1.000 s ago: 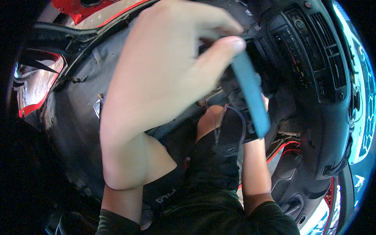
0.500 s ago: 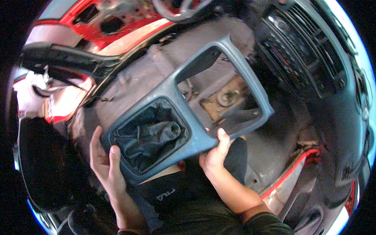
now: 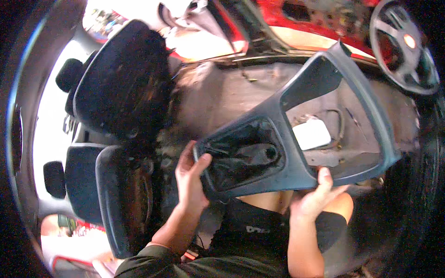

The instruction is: The person enters a red car and uses a screwdriver to remove screws from the center console area. They then lift and detach the gear shift console cover, exposing the underlying floor and mechanical components.

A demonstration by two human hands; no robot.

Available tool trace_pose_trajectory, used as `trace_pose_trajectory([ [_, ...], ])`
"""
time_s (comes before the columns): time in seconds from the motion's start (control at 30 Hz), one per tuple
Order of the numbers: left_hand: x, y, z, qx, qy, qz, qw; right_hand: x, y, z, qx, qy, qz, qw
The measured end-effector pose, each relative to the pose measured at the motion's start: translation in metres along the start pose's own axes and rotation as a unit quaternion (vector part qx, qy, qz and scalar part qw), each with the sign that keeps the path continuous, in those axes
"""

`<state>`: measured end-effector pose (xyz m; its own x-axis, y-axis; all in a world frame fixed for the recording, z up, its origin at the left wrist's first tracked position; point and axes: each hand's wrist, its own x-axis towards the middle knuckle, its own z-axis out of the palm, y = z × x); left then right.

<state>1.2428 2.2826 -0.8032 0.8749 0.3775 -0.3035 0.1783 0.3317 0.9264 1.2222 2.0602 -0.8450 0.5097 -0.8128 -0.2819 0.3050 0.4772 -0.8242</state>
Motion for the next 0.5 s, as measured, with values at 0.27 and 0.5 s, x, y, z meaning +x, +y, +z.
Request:
trace_pose_trajectory([
  [0.27, -0.006, -0.012, -0.051, -0.121, 0.036, -0.136, 0.983, -0.003, 0.011, 0.067, -0.098, -0.241, -0.074, 0.963],
  [0.5, 0.035, -0.069, -0.121, -0.236, 0.107, -0.291, 0.921, -0.004, 0.051, 0.071, -0.247, -0.422, 0.066, 0.870],
])
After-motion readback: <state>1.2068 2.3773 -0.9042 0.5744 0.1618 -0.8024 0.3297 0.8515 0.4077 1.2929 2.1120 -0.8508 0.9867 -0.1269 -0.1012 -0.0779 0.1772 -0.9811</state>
